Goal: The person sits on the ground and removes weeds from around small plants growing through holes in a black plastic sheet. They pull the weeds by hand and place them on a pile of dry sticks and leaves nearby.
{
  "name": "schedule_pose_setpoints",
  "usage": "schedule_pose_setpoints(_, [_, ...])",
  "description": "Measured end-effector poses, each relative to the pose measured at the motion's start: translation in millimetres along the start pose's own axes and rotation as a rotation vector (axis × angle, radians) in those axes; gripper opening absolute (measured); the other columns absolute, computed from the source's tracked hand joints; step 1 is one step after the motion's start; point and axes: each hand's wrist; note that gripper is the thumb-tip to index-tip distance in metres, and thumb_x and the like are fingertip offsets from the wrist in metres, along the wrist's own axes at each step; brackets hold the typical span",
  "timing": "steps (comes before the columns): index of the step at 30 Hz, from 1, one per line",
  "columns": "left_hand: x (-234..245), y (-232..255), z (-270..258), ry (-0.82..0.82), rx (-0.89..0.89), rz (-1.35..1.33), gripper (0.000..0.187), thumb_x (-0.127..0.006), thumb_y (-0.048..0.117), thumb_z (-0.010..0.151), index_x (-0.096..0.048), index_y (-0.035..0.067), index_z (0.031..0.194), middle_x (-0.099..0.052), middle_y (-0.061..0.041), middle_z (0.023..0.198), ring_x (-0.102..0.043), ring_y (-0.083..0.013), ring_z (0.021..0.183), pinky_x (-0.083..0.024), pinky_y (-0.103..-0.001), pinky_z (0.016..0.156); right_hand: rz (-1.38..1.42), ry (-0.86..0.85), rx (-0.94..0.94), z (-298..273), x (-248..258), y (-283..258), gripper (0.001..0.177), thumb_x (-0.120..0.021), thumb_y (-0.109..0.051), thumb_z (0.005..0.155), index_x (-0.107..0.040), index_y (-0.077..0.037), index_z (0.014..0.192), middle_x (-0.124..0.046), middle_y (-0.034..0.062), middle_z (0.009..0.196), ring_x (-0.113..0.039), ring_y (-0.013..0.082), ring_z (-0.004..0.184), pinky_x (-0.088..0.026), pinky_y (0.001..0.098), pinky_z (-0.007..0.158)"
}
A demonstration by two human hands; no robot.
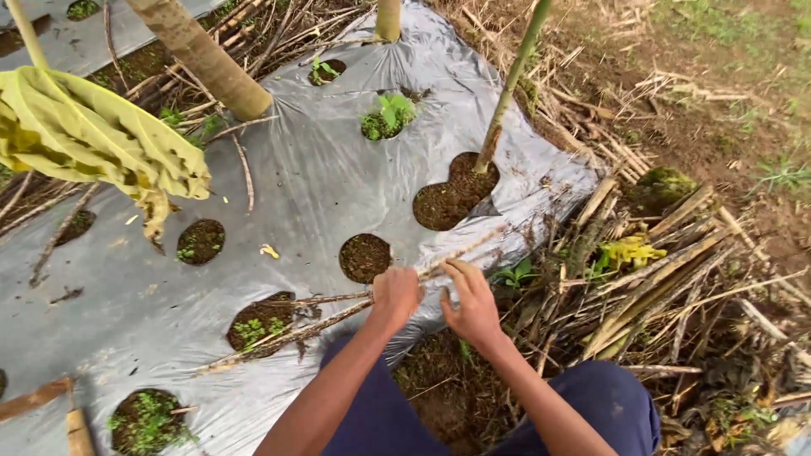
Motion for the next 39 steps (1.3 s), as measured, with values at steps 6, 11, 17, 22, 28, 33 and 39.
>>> schedule_pose_setpoints(6, [-17, 27, 14, 0.148, -0.265, 0.090, 0.019, -0.065, 0.016, 0.093, -0.074, 0.002, 0.083, -0.072, -0.014, 0.069, -0.074, -0.0334, 0.072, -0.061, -0.044, 0.066, 0.025, -0.263, 0.040, -4, 23, 20, 0.030, -0.066, -0.015, 0.099, -0.068, -0.002, 0.127, -0.076, 0.0131, 0.096, -0.075, 0.0288, 0.097, -0.057, 0.0431, 0.094])
schedule_pose_setpoints(11, [53, 55, -29, -0.034, -0.310, -0.148, 0.033, -0.065, 0.029, 0.089, -0.064, 0.001, 0.106, -0.065, -0.019, 0.100, -0.064, -0.0373, 0.098, -0.054, -0.053, 0.088, -0.018, -0.454, -0.010, -14, 38, 62, 0.027, -0.063, -0.023, 0.102, -0.070, -0.005, 0.120, -0.072, 0.0121, 0.099, -0.072, 0.0290, 0.096, -0.054, 0.0418, 0.088])
schedule_pose_setpoints(17, [43, 62, -40, -0.063, -0.351, -0.478, 0.048, -0.042, 0.032, 0.111, -0.056, -0.007, 0.135, -0.056, -0.031, 0.128, -0.053, -0.0505, 0.122, -0.046, -0.065, 0.101, -0.098, -0.406, -0.014, -29, 38, 91, 0.015, -0.070, -0.022, 0.096, -0.072, -0.009, 0.104, -0.065, 0.0038, 0.093, -0.068, 0.0244, 0.089, -0.048, 0.0370, 0.081])
schedule_pose_setpoints(22, [9, 65, -27, 0.219, -0.433, -0.355, 0.031, -0.051, 0.019, 0.111, -0.066, -0.003, 0.125, -0.069, -0.021, 0.105, -0.071, -0.0413, 0.101, -0.061, -0.055, 0.083, -0.182, -0.270, -0.032, -27, 37, 90, 0.013, -0.072, -0.026, 0.095, -0.075, -0.016, 0.102, -0.066, -0.0010, 0.091, -0.068, 0.0210, 0.087, -0.047, 0.0342, 0.079])
schedule_pose_setpoints(28, [23, 86, -23, 0.376, -0.288, -0.564, 0.026, -0.052, 0.018, 0.109, -0.071, 0.008, 0.123, -0.071, -0.011, 0.104, -0.071, -0.0231, 0.096, -0.059, -0.037, 0.085, -0.088, -0.171, -0.224, -4, 46, 74, 0.016, -0.071, -0.023, 0.098, -0.074, -0.013, 0.110, -0.068, 0.0033, 0.093, -0.071, 0.0231, 0.091, -0.053, 0.0352, 0.079])
schedule_pose_setpoints(33, [61, 97, -32, 0.503, -0.015, -1.203, 0.036, -0.060, 0.024, 0.104, -0.069, 0.000, 0.130, -0.068, -0.024, 0.125, -0.071, -0.0297, 0.110, -0.059, -0.043, 0.095, 0.422, -0.214, -0.519, 18, 62, 46, 0.036, -0.060, -0.015, 0.106, -0.060, 0.006, 0.135, -0.071, 0.0279, 0.109, -0.069, 0.0458, 0.109, -0.060, 0.0559, 0.090])
schedule_pose_setpoints(39, [67, 90, 1, 0.568, -0.002, -1.508, 0.034, -0.053, 0.020, 0.108, -0.063, 0.000, 0.134, -0.069, -0.020, 0.122, -0.069, -0.0272, 0.114, -0.053, -0.041, 0.101, 0.705, -0.222, -0.722, 23, 29, 38, 0.040, -0.047, -0.021, 0.110, -0.061, 0.003, 0.139, -0.066, 0.0308, 0.128, -0.060, 0.0446, 0.127, -0.054, 0.0565, 0.103])
Point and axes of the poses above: each hand's wrist, its own z-axis towards the middle knuckle, its own x-axis out of the back of the hand, y = z × x
